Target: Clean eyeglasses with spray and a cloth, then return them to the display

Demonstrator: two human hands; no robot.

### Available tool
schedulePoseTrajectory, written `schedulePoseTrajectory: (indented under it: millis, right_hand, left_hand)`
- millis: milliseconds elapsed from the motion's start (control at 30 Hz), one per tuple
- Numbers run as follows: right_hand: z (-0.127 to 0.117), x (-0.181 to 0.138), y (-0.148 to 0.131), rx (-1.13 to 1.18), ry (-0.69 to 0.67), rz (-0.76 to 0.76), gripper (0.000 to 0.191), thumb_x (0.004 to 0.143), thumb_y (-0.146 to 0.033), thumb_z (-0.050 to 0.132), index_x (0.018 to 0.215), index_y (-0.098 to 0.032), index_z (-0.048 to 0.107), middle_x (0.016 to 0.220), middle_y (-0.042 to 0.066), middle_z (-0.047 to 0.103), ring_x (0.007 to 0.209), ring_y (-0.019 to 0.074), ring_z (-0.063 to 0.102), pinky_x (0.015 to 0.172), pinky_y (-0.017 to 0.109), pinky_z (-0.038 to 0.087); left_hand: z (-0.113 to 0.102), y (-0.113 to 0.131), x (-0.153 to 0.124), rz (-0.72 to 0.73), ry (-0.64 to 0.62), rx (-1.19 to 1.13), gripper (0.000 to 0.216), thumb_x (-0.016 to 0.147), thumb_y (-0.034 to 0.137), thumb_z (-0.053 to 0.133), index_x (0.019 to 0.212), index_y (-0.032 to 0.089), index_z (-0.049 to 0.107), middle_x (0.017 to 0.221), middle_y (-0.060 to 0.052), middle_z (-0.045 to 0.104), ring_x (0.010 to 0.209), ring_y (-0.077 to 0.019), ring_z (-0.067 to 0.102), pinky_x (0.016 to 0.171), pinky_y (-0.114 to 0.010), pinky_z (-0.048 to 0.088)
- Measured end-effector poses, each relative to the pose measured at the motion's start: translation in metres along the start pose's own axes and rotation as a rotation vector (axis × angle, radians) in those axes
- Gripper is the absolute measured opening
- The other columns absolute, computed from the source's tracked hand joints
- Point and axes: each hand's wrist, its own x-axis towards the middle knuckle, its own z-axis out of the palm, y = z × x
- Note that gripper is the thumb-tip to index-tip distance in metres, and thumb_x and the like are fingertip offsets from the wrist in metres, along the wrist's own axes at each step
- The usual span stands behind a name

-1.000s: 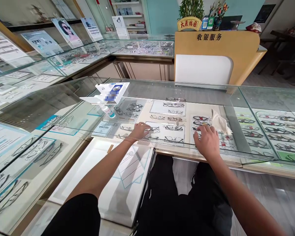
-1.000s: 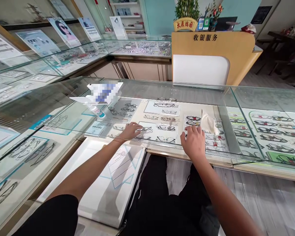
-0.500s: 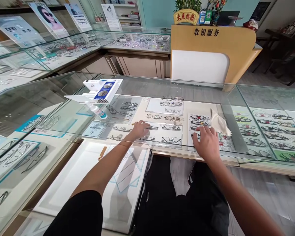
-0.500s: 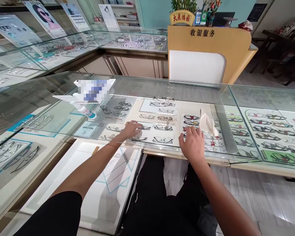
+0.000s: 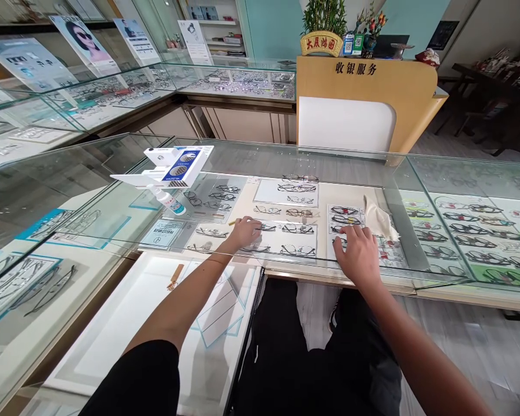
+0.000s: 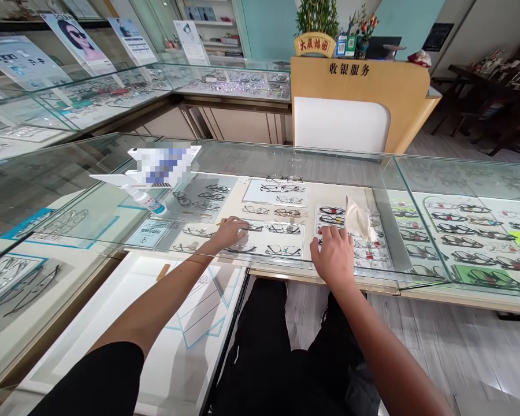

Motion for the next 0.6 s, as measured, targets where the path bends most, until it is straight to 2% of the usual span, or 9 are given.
schedulePoseTrajectory:
  millis: [200,367,533,600]
  right_hand:
    - [0.002,0.0,0.001,-0.01,-0.002,0.006,0.021,0.108,-0.03,0.053,0.115,-0.019,0.07,0.116,0.014,0.077,0.106,0.0334,0.061,0.088,0.045,0.039]
    - [0.002,0.0,0.0,-0.002,-0.001,-0.002,0.02,0.108,-0.029,0.053,0.115,-0.019,0.069,0.115,0.013,0.077,0.106,0.0332,0.061,0.089,0.045,0.04]
    - [0.002,-0.001,-0.001,0.009,0.007,0.002,0.019,0.108,-0.027,0.054,0.115,-0.019,0.069,0.114,0.012,0.076,0.105,0.0323,0.061,0.089,0.045,0.04]
    - [0.002,-0.001,-0.001,0.011,0.013,-0.002,0.019,0.108,-0.028,0.053,0.115,-0.02,0.069,0.114,0.012,0.076,0.105,0.0323,0.061,0.089,0.045,0.04]
  left_hand:
    - [-0.003,0.007,-0.005,0.005,0.019,0.012,0.042,0.101,0.036,0.052,0.127,0.026,0.084,0.146,-0.011,0.077,0.141,-0.0404,0.057,0.113,-0.06,0.039]
    - [-0.006,0.011,-0.008,0.014,0.042,0.025,0.038,0.099,0.034,0.056,0.125,0.028,0.083,0.145,-0.011,0.077,0.142,-0.0412,0.057,0.112,-0.06,0.042]
    - [-0.015,0.017,-0.017,0.031,0.076,0.046,0.037,0.097,0.031,0.056,0.123,0.028,0.082,0.159,-0.011,0.067,0.145,-0.0405,0.056,0.114,-0.06,0.043]
    - [-0.023,0.022,-0.027,0.02,0.094,0.063,0.033,0.097,0.03,0.056,0.12,0.026,0.08,0.158,-0.014,0.067,0.144,-0.0401,0.056,0.114,-0.059,0.043]
